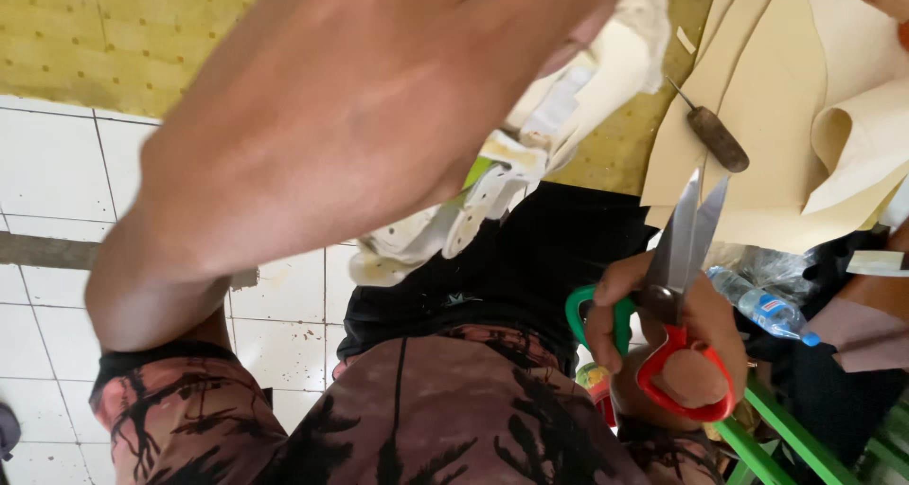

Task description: The person uses scissors to trim excess material from the upper part of a white shoe. They hold the shoe with one hand and carefully cut along the edges with the other, occasionally rotating the shoe to access different sections.

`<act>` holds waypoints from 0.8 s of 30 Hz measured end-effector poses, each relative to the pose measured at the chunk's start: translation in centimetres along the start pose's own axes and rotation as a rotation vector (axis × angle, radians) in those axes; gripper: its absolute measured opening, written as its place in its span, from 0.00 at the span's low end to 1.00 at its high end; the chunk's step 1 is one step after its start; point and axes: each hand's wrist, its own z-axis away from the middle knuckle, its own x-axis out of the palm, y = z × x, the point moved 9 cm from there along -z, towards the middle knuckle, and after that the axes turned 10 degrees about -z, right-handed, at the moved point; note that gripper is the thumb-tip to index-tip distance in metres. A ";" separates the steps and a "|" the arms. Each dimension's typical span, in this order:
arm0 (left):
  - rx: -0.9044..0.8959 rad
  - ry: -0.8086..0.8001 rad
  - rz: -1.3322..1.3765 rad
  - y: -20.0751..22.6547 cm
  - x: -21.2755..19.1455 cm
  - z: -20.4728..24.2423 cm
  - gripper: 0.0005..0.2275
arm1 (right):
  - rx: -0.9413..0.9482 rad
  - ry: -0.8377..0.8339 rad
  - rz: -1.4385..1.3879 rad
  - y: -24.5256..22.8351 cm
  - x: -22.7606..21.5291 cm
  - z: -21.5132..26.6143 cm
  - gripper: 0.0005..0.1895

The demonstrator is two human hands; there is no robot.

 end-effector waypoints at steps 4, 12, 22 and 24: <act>0.076 -0.026 -0.007 -0.5 0.7 -0.7 0.10 | -0.021 -0.204 -0.152 3.6 0.0 -0.7 0.39; 0.319 -0.108 -0.021 2.9 6.7 -7.3 0.09 | -0.051 -0.395 -0.608 7.0 -0.8 0.5 0.25; 0.445 -0.130 0.012 4.8 7.9 -6.3 0.15 | 0.103 0.009 -0.188 3.5 -4.5 2.7 0.49; 0.456 -0.179 0.043 4.9 8.2 -6.3 0.17 | 0.199 -0.114 -0.219 4.1 -4.5 3.0 0.49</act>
